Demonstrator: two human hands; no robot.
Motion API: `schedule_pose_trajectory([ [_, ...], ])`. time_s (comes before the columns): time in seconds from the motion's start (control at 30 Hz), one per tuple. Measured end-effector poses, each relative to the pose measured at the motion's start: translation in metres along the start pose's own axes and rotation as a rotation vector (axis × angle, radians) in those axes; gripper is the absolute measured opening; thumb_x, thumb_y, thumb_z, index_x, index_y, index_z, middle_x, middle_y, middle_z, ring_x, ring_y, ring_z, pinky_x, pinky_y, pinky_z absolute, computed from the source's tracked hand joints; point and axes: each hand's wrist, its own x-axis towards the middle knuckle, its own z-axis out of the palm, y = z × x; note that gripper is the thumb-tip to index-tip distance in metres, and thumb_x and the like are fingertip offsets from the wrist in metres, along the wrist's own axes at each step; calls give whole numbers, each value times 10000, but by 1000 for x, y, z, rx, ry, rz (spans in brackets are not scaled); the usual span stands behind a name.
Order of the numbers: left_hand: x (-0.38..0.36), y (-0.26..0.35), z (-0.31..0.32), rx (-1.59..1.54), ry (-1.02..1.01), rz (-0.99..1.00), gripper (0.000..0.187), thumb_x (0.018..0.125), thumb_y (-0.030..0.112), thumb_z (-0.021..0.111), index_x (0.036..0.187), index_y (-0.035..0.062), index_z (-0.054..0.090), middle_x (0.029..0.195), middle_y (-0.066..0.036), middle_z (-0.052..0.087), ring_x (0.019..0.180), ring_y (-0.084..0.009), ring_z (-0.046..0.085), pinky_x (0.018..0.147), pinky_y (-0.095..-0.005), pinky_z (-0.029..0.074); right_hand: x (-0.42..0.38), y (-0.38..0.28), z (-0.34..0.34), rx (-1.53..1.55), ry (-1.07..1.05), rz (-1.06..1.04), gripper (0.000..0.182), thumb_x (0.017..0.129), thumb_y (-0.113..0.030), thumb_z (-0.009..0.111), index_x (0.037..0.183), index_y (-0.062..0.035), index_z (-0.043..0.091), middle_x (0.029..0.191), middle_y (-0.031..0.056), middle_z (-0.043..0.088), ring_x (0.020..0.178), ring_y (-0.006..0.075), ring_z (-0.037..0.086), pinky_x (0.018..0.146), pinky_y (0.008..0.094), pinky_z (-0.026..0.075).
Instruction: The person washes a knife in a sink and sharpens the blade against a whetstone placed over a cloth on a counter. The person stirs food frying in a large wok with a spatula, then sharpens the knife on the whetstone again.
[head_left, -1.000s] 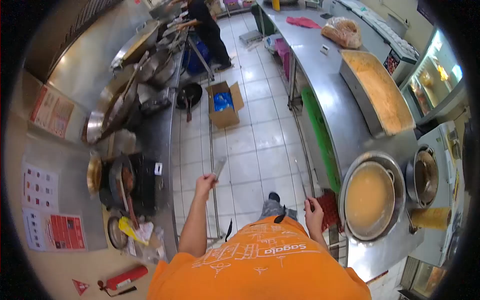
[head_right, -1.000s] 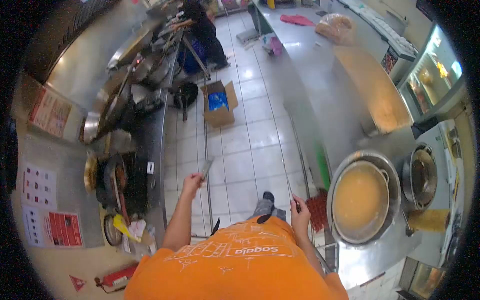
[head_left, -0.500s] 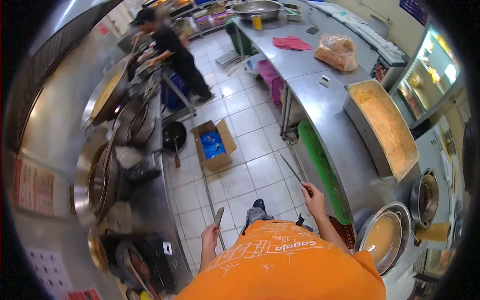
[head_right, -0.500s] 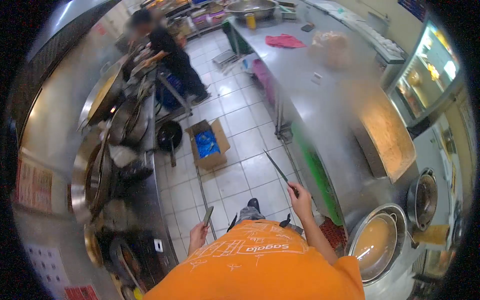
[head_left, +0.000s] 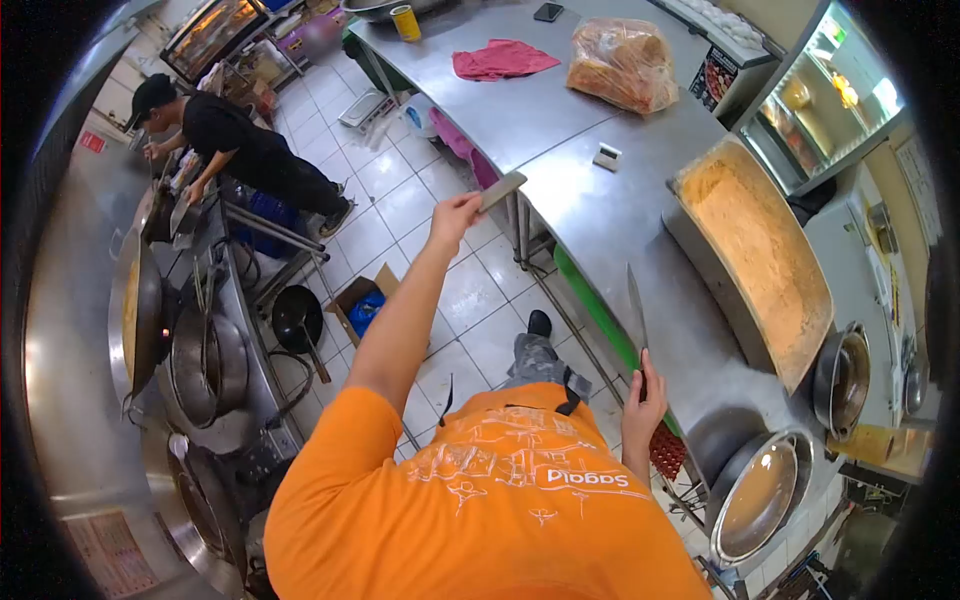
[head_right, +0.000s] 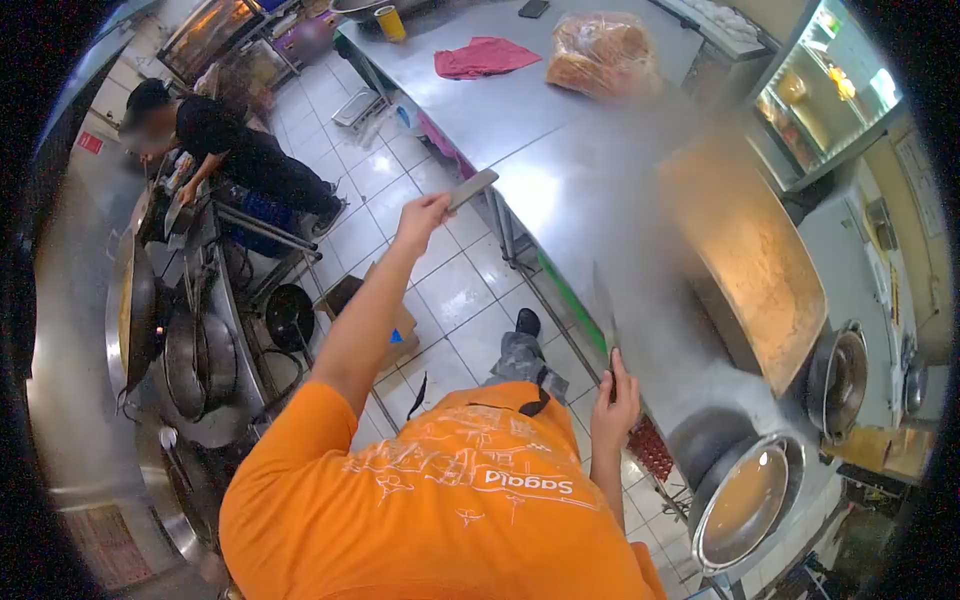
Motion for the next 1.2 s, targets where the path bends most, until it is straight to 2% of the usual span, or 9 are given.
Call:
schedule_pose_trajectory([
  [0.17, 135, 45, 29, 183, 14, -54, 286, 919, 142, 760, 1150, -26, 750, 884, -73, 739, 705, -136, 688, 639, -268, 544, 117, -20, 63, -66, -66, -65, 390, 984, -114, 691, 1363, -205, 704, 890, 93, 601, 791, 235, 599, 722, 352, 499],
  [0.3, 207, 50, 29, 299, 26, -14, 349, 907, 162, 771, 1187, -43, 730, 923, -102, 762, 751, -151, 727, 630, -285, 558, 227, -41, 132, -149, -115, -248, 444, 970, -102, 693, 1388, -250, 685, 898, 81, 604, 787, 255, 604, 711, 370, 505],
  [0.4, 232, 73, 28, 467, 92, 137, 381, 939, 192, 749, 1250, -23, 703, 1042, -126, 756, 752, -161, 733, 697, -311, 583, 297, -57, 191, -166, -176, -314, 440, 962, -148, 704, 1369, -318, 691, 893, 66, 602, 804, 254, 613, 702, 389, 511],
  [0.5, 261, 57, -1, 779, 74, 581, 374, 964, 160, 712, 1311, 27, 671, 1163, -147, 703, 816, -214, 744, 730, -320, 579, 352, -71, 248, -204, -195, -367, 445, 955, -168, 711, 1360, -350, 690, 884, 54, 599, 811, 248, 618, 695, 398, 515],
  [0.53, 252, 66, -6, 773, 35, 573, 381, 962, 132, 694, 1329, 40, 654, 1209, -151, 676, 901, -234, 730, 778, -341, 570, 365, -76, 266, -186, -189, -394, 449, 951, -173, 714, 1359, -357, 690, 879, 51, 597, 811, 247, 617, 692, 400, 516],
  [0.6, 211, 105, -8, 757, -58, 555, 409, 959, 75, 659, 1366, 65, 619, 1301, -158, 622, 1070, -275, 701, 873, -381, 550, 385, -83, 300, -205, -176, -443, 456, 943, -180, 720, 1358, -367, 688, 874, 46, 596, 810, 244, 618, 689, 401, 519],
  [0.7, 200, 115, -13, 1018, -51, 812, 538, 903, 51, 654, 1428, 115, 556, 1356, -143, 575, 1255, -330, 578, 1030, -481, 462, 399, -101, 339, -302, -173, -472, 468, 932, -185, 729, 1359, -369, 686, 869, 41, 596, 807, 240, 619, 690, 399, 525],
  [0.8, 213, 119, -13, 1180, -128, 947, 588, 857, 56, 653, 1432, 148, 574, 1408, -103, 562, 1401, -289, 483, 1122, -472, 383, 398, -126, 364, -337, -188, -418, 481, 918, -183, 738, 1360, -366, 686, 863, 39, 592, 802, 237, 617, 689, 390, 529],
  [1.2, 306, 132, -57, 1327, -461, 1202, 655, 831, 105, 682, 1470, 191, 568, 1548, -5, 520, 1471, -205, 448, 1163, -411, 327, 378, -151, 426, -364, -117, -185, 495, 907, -202, 736, 1368, -367, 670, 888, 38, 593, 816, 240, 635, 696, 384, 553],
])
